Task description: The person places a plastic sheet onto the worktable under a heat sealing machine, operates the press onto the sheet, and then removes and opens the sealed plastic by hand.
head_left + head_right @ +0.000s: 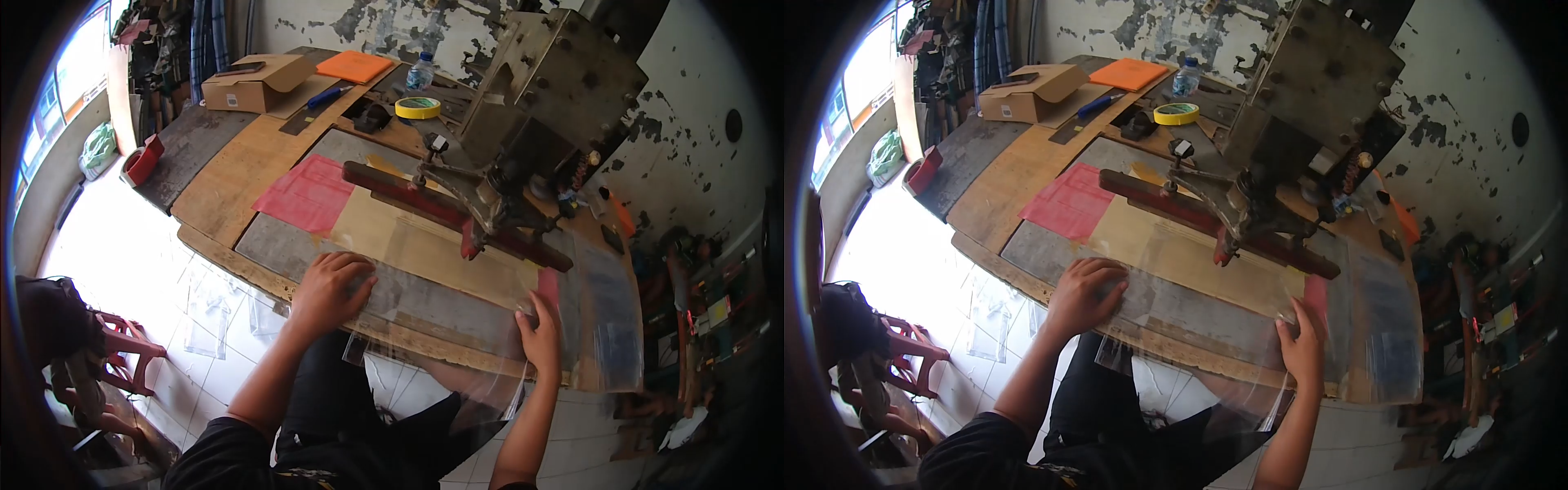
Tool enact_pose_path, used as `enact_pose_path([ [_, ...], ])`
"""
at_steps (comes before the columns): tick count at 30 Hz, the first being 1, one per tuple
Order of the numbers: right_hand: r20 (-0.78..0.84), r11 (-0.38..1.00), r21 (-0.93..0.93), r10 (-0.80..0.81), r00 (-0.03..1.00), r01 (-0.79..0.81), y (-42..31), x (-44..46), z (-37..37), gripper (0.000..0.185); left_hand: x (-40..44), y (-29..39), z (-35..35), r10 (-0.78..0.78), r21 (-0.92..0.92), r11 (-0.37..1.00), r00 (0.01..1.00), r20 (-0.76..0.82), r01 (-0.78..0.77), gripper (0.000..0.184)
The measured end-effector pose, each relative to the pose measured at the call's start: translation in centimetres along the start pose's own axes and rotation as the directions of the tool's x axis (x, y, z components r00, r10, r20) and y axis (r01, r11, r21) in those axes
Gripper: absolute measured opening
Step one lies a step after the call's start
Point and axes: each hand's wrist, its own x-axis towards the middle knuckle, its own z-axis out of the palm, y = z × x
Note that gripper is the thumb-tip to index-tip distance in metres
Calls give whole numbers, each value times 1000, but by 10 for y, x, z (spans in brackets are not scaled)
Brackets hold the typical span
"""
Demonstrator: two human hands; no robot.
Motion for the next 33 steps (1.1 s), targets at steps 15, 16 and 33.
enact_pose_path([
  [15,-265,935,337,-15,964,107,-7,-52,-8,33,4,6,0,-74,56,996,997,26,73,32],
  [16,-268,937,337,-2,963,95,-1,-56,-5,33,5,7,2,-76,80,994,997,27,74,36],
  [33,-511,933,279,-54,858,225,-8,-53,18,39,6,-4,-1,-354,-525,716,887,296,461,23],
])
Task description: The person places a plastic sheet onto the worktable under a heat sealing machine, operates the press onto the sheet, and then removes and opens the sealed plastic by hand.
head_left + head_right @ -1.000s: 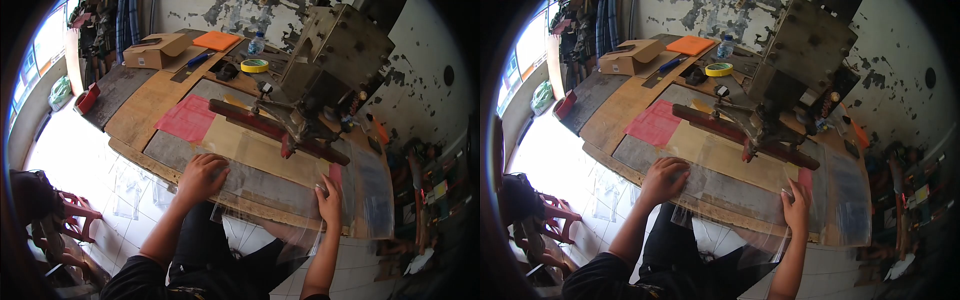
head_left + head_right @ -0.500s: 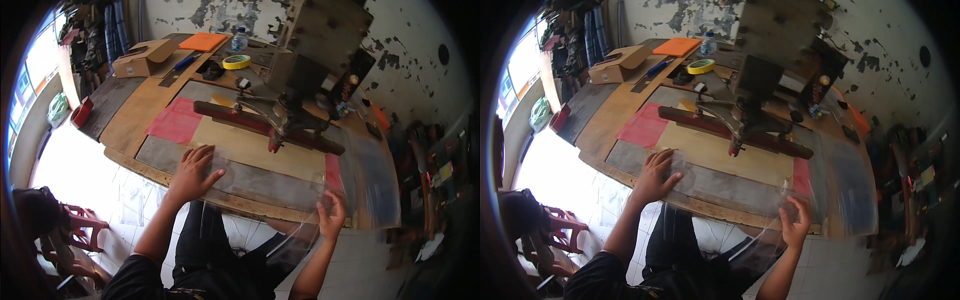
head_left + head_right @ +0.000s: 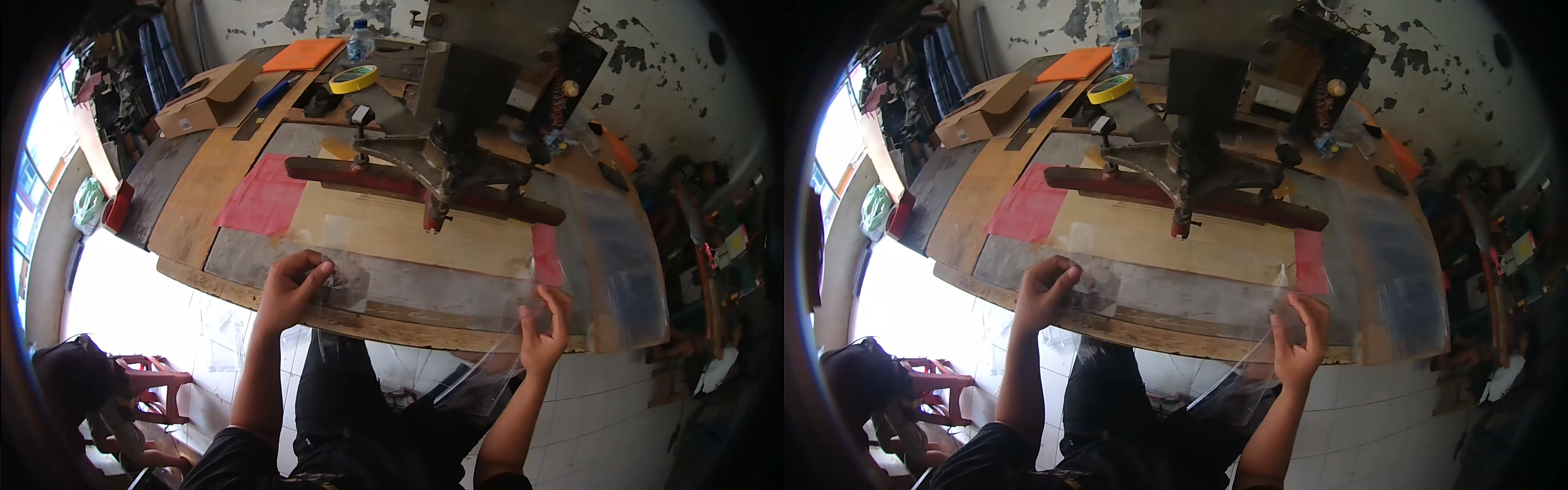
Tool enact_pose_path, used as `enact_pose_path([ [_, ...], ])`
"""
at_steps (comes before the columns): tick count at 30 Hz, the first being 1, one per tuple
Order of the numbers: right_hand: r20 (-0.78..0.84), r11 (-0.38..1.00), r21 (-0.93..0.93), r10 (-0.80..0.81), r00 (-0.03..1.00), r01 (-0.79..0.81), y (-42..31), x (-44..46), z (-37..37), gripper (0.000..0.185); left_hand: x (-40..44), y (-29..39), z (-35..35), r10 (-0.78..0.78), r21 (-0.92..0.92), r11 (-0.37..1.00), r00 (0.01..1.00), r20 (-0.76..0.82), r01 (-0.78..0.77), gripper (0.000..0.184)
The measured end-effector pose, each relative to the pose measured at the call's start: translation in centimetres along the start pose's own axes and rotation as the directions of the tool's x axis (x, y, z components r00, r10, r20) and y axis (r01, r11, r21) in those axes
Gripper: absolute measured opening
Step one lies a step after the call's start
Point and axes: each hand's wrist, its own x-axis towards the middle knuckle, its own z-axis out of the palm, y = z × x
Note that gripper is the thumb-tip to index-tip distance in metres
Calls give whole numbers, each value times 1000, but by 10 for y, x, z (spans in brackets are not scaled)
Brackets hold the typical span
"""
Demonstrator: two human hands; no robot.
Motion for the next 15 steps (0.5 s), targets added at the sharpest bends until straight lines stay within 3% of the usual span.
enact_pose_path([
  [6,34,998,-49,31,999,-30,-1,0,3,38,-2,-3,-4,16,-108,994,998,57,-9,25],
  [15,65,992,-56,113,991,-110,-1,0,5,39,-4,-9,-4,11,-129,992,999,39,-6,23],
])
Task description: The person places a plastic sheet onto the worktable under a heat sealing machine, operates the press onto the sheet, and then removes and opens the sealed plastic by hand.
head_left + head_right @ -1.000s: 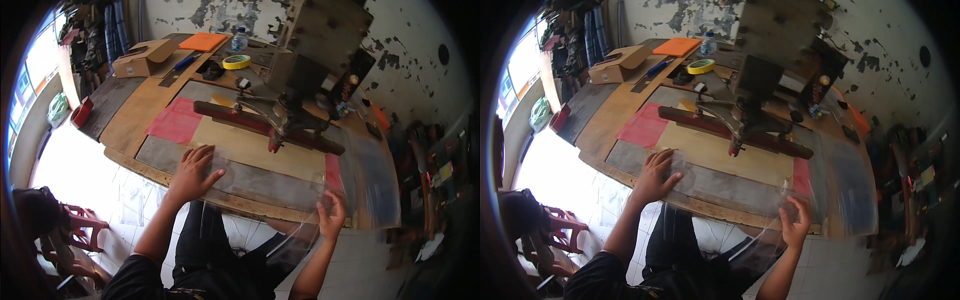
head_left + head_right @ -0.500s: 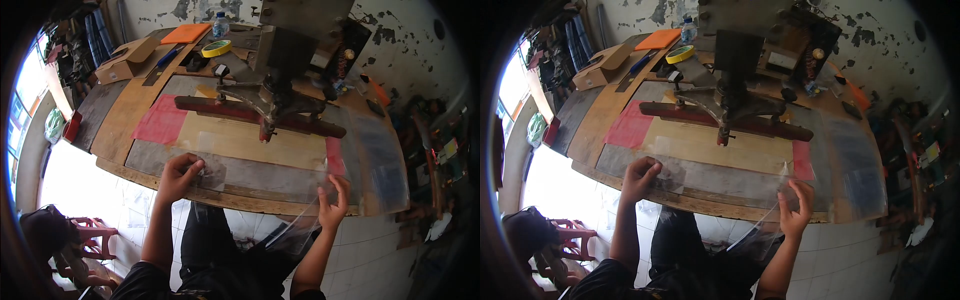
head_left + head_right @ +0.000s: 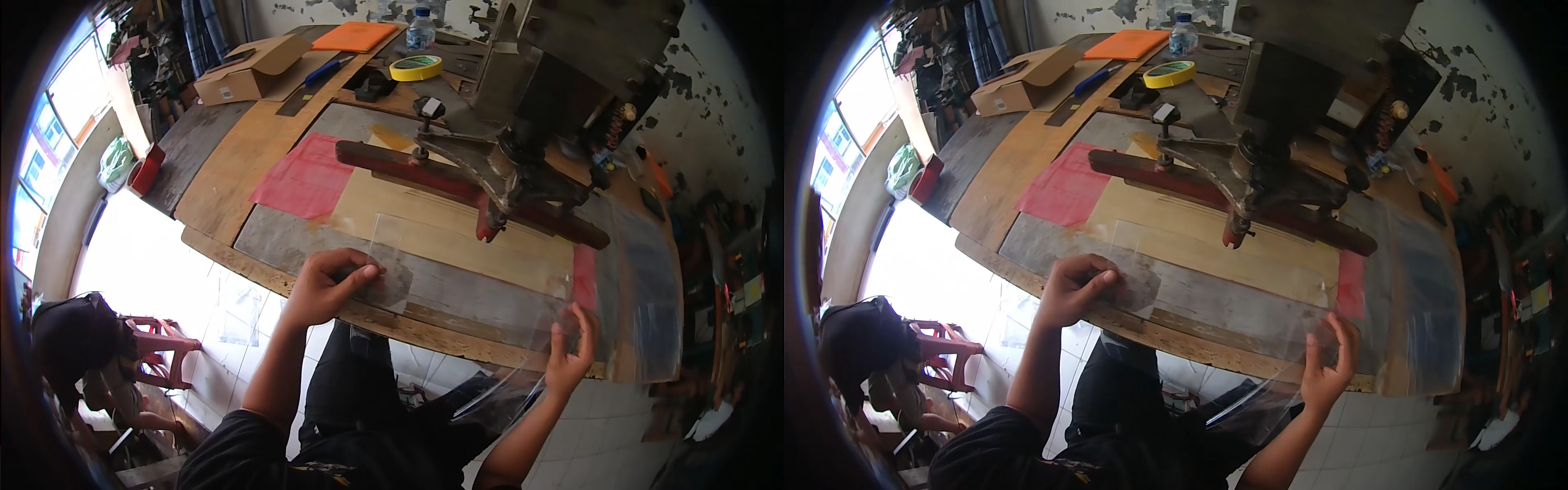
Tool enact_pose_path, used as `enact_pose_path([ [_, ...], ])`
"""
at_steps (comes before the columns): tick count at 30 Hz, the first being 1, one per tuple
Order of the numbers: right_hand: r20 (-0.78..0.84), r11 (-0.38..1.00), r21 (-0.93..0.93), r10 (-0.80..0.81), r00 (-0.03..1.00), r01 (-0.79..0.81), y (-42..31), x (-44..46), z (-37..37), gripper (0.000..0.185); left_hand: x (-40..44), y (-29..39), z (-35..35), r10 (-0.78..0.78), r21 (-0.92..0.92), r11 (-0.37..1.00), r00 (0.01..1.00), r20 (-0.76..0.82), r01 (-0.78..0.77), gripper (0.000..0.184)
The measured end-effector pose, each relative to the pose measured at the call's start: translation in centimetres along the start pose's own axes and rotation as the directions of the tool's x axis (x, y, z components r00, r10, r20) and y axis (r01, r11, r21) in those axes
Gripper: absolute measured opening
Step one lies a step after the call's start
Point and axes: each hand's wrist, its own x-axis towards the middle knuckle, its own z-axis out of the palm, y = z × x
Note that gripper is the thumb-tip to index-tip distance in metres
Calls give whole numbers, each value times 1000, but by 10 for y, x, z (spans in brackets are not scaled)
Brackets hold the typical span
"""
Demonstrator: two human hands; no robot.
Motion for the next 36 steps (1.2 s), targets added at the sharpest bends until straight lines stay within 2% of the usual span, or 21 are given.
enact_pose_path([
  [16,19,998,-63,30,999,-29,3,0,1,35,-1,9,-4,38,120,992,998,50,-44,21],
  [18,11,996,-22,82,997,-82,1,-1,3,35,-1,7,-4,31,118,992,998,47,-36,22],
  [26,24,997,-40,70,997,-69,0,0,2,35,-1,9,-1,16,91,996,999,29,-18,23],
  [29,23,997,-21,70,997,-70,1,1,2,35,-1,10,-1,35,133,990,999,33,-40,21],
  [32,25,998,-16,61,998,-60,6,0,0,35,-1,12,6,-41,62,997,999,18,40,20],
  [34,27,998,-21,57,998,-57,6,0,-2,34,0,17,12,79,258,965,990,-117,-47,30],
  [35,39,998,-29,49,998,-48,5,1,-1,34,0,9,10,103,269,961,989,-110,-70,45],
  [36,52,999,-35,41,998,-39,2,2,-2,33,2,10,14,105,265,961,989,-101,-75,45],
])
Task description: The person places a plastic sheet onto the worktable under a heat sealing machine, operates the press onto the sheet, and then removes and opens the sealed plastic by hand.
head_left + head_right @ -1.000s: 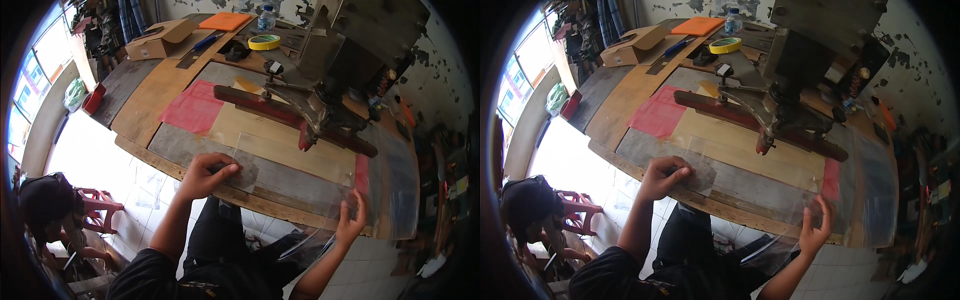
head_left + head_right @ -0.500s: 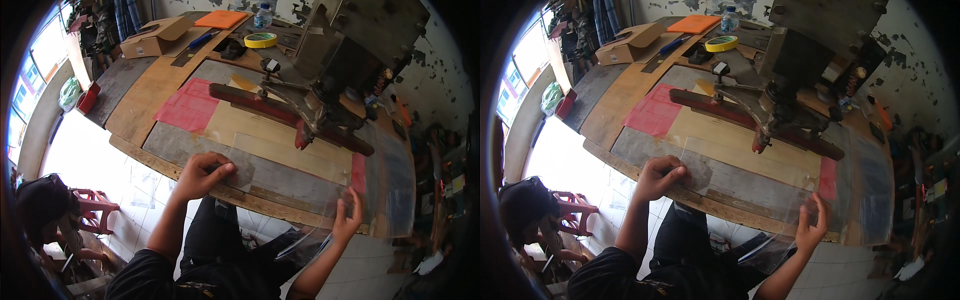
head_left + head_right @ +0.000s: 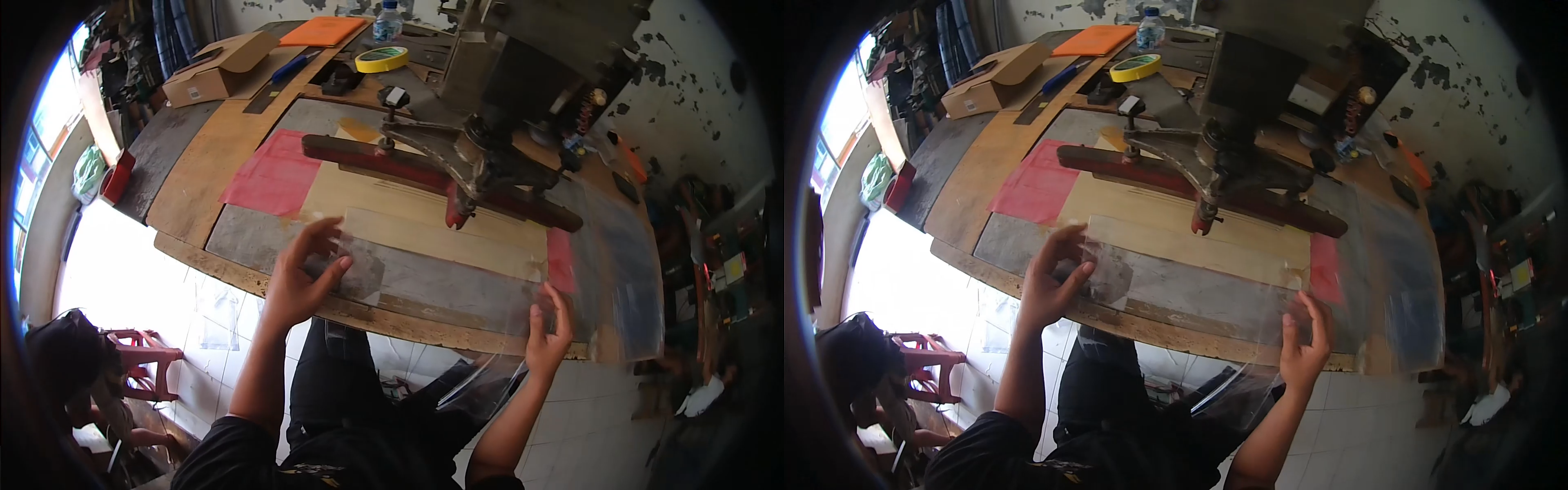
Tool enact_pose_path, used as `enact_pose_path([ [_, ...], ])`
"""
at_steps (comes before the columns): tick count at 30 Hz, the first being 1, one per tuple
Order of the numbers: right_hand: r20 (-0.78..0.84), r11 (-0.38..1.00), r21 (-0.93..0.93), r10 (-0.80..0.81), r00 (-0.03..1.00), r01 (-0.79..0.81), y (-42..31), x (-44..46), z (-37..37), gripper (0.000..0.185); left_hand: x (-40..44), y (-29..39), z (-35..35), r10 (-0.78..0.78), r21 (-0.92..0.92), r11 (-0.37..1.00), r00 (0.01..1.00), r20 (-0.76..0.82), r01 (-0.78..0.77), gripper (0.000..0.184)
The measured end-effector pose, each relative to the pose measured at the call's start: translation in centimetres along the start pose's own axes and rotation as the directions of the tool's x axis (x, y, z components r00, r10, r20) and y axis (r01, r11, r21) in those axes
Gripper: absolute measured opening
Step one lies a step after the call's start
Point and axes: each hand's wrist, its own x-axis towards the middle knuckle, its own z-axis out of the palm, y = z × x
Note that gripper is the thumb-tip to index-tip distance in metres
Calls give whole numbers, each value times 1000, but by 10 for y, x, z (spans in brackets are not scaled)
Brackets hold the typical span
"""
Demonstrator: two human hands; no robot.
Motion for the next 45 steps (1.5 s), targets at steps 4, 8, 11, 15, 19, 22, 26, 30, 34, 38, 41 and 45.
enact_pose_path([
  [4,24,999,37,27,999,-28,-3,2,-1,33,0,10,3,250,97,967,948,-199,-235,60],
  [8,44,1000,28,6,999,-7,-7,3,-3,34,-38,14,25,576,249,805,811,-106,-539,25],
  [11,32,998,-1,-67,997,67,-24,-1,-1,35,-62,47,60,446,128,853,835,321,-505,26],
  [15,-24,995,1,-98,995,98,-62,-21,1,36,-76,59,93,304,294,864,890,340,-408,61],
  [19,9,981,-7,-195,981,196,-95,-44,4,39,-79,73,99,282,180,923,917,281,-339,75],
  [22,67,977,-32,-207,976,209,-116,-60,7,40,-82,71,94,331,-79,943,888,318,-323,70],
  [26,63,984,72,-170,983,165,-120,-78,13,39,-84,72,86,358,-33,930,883,305,-365,33],
  [30,82,978,129,-177,981,166,-127,-84,9,39,-87,68,75,371,-56,927,884,285,-371,18],
  [34,211,965,162,-237,948,206,-132,-86,-4,39,-89,67,62,417,-165,908,858,300,-384,20],
  [38,343,896,440,-223,912,54,-106,-80,-20,58,-90,78,43,422,-190,905,853,306,-380,16],
  [41,520,912,388,-97,849,-134,-90,-59,-28,96,-90,77,20,439,-231,897,820,368,-377,20],
  [45,743,808,512,-245,623,-293,-81,-62,-32,88,-85,75,-11,509,-128,860,818,267,-493,28],
])
